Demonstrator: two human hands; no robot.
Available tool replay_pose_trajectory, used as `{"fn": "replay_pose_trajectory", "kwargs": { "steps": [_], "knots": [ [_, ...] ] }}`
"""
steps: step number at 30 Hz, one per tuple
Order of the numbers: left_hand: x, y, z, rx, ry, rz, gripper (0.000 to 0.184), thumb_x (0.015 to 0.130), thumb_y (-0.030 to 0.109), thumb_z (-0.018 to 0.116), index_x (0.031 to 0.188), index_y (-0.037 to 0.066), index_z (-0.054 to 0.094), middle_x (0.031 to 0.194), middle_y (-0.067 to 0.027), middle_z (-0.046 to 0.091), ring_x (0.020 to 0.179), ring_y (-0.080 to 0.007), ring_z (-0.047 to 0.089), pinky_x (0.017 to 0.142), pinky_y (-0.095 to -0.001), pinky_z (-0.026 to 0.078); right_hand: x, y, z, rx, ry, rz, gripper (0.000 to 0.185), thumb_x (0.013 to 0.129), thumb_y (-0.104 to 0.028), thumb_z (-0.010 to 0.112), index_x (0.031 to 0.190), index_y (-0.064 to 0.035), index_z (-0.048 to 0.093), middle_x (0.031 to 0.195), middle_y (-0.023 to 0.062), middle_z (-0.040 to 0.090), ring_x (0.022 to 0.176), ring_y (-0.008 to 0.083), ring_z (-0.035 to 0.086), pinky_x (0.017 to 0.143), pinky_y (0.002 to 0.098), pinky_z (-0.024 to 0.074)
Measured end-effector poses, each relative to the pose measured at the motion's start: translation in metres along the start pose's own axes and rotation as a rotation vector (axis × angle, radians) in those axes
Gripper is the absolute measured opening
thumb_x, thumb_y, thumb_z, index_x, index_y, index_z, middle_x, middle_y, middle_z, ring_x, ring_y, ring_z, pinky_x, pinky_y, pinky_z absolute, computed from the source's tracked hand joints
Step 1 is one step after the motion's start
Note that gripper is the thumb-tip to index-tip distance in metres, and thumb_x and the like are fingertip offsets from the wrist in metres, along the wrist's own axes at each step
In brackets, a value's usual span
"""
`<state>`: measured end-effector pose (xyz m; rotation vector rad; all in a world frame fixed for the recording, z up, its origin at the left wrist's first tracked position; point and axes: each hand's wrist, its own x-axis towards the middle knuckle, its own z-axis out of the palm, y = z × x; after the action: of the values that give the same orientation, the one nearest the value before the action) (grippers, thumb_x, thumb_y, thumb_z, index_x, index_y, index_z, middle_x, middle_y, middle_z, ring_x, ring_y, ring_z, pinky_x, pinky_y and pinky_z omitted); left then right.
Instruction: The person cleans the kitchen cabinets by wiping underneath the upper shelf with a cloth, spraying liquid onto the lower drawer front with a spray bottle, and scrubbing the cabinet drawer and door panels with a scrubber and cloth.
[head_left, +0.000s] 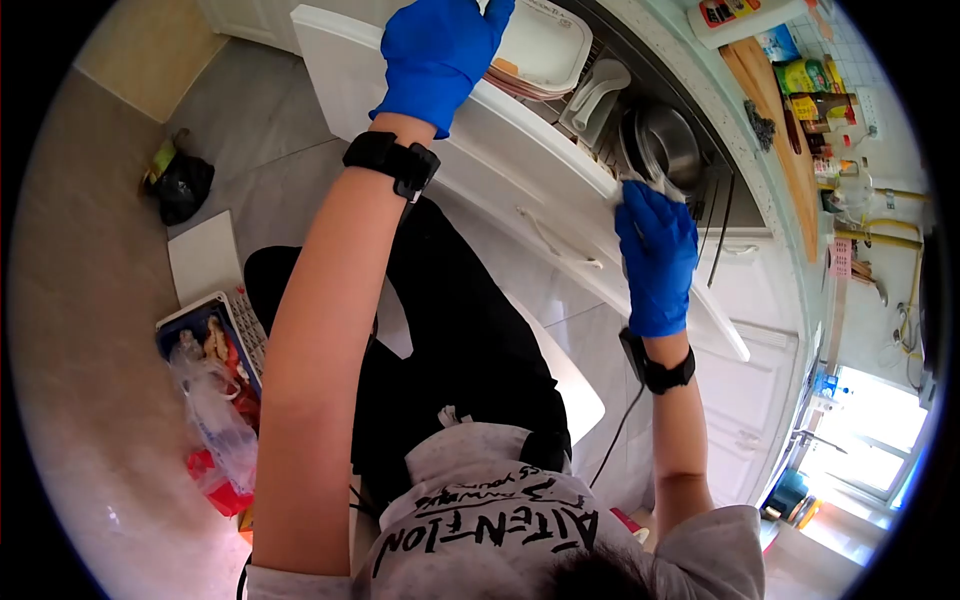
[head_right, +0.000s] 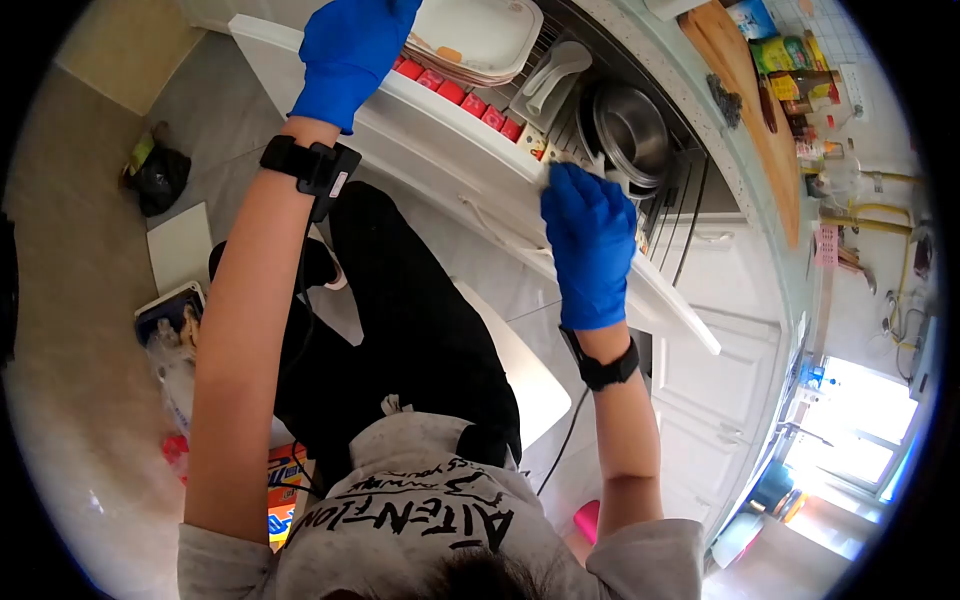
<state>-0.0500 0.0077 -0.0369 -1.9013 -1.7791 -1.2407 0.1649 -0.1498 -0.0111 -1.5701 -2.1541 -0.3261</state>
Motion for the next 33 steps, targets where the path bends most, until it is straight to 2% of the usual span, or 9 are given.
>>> {"fn": "replay_pose_trajectory", "kwargs": {
  "steps": [6,15,17,21,25,26,28,30,33],
  "knots": [
    [0.003,-0.003,0.0,-0.097,-0.025,0.036,0.053,0.088,0.039,0.041,0.05,0.006,0.056,0.049,-0.0155,0.054,0.043,-0.0311,0.053,0.043,-0.0398,0.042,0.045,-0.045,0.038,-0.068,0.074,-0.16,0.023,0.075,-0.015,0.059,0.098,-0.0112,0.06,0.095,0.0047,0.06,0.086,0.0246,0.054,0.072,0.0366,0.0431],
    [-0.001,-0.002,0.002,0.017,-0.063,0.006,0.053,0.088,0.042,0.04,0.054,0.005,0.059,0.052,-0.0154,0.056,0.045,-0.0301,0.054,0.043,-0.0378,0.043,0.005,-0.012,0.012,-0.063,0.061,-0.1,0.027,0.07,-0.01,0.063,0.096,-0.01,0.062,0.098,0.0058,0.061,0.08,0.0253,0.057,0.071,0.0346,0.0451],
    [0.002,-0.007,0.014,-0.069,-0.297,-0.078,0.069,0.088,0.055,0.024,0.06,0.004,0.062,0.057,-0.0159,0.058,0.051,-0.0315,0.055,0.052,-0.0387,0.047,0.032,-0.034,0.023,0.012,0.039,-0.101,0.022,0.072,-0.012,0.06,0.094,-0.0089,0.06,0.093,0.0059,0.061,0.08,0.0264,0.056,0.072,0.0367,0.0443],
    [0.011,-0.012,0.007,-0.158,-0.251,-0.039,0.068,0.088,0.052,0.026,0.057,0.003,0.06,0.051,-0.0152,0.056,0.045,-0.0309,0.053,0.047,-0.0387,0.045,0.071,-0.062,0.06,-0.028,0.134,-0.228,0.021,0.074,-0.016,0.058,0.093,-0.009,0.058,0.091,0.0061,0.059,0.08,0.0275,0.055,0.072,0.0374,0.044],
    [0.03,-0.008,-0.028,-0.99,-0.573,-0.667,0.048,0.088,0.041,0.041,0.068,0.004,0.064,0.063,-0.0175,0.06,0.052,-0.0274,0.059,0.051,-0.0337,0.046,0.048,-0.044,0.043,0.082,0.078,-0.134,0.022,0.075,-0.016,0.059,0.096,-0.0108,0.06,0.097,0.0041,0.06,0.086,0.0253,0.056,0.074,0.0366,0.0434],
    [0.033,-0.016,-0.029,-0.993,-0.566,-0.665,0.048,0.088,0.041,0.041,0.068,0.004,0.064,0.063,-0.0175,0.06,0.052,-0.0274,0.059,0.051,-0.0337,0.046,0.043,-0.04,0.039,0.074,0.086,-0.102,0.022,0.075,-0.016,0.059,0.097,-0.0112,0.061,0.098,0.0038,0.06,0.087,0.0248,0.056,0.074,0.0362,0.0434],
    [0.034,-0.038,-0.035,-0.541,-0.236,-0.148,0.048,0.086,0.046,0.042,0.069,0.007,0.065,0.067,-0.015,0.063,0.058,-0.0245,0.062,0.055,-0.0328,0.048,0.046,-0.043,0.043,0.054,0.11,-0.107,0.02,0.074,-0.016,0.059,0.093,-0.0107,0.061,0.095,0.0038,0.06,0.084,0.0245,0.056,0.073,0.0361,0.0431],
    [0.037,-0.059,-0.025,-0.559,-0.288,-0.132,0.047,0.085,0.05,0.043,0.072,0.011,0.066,0.073,-0.0108,0.066,0.06,-0.0273,0.062,0.054,-0.0344,0.049,0.053,-0.052,0.047,0.031,0.131,-0.089,0.017,0.074,-0.015,0.058,0.09,-0.0102,0.061,0.092,0.0038,0.06,0.082,0.0243,0.056,0.072,0.0361,0.0428],
    [0.027,-0.074,0.016,-0.203,-0.26,0.032,0.067,0.088,0.055,0.025,0.054,0.007,0.058,0.055,-0.0118,0.057,0.052,-0.0292,0.055,0.054,-0.0388,0.045,0.097,-0.083,0.077,0.135,0.117,-0.215,0.01,0.072,-0.014,0.056,0.08,-0.0087,0.057,0.08,0.004,0.057,0.077,0.0236,0.054,0.07,0.0368,0.0413]
  ]
}}
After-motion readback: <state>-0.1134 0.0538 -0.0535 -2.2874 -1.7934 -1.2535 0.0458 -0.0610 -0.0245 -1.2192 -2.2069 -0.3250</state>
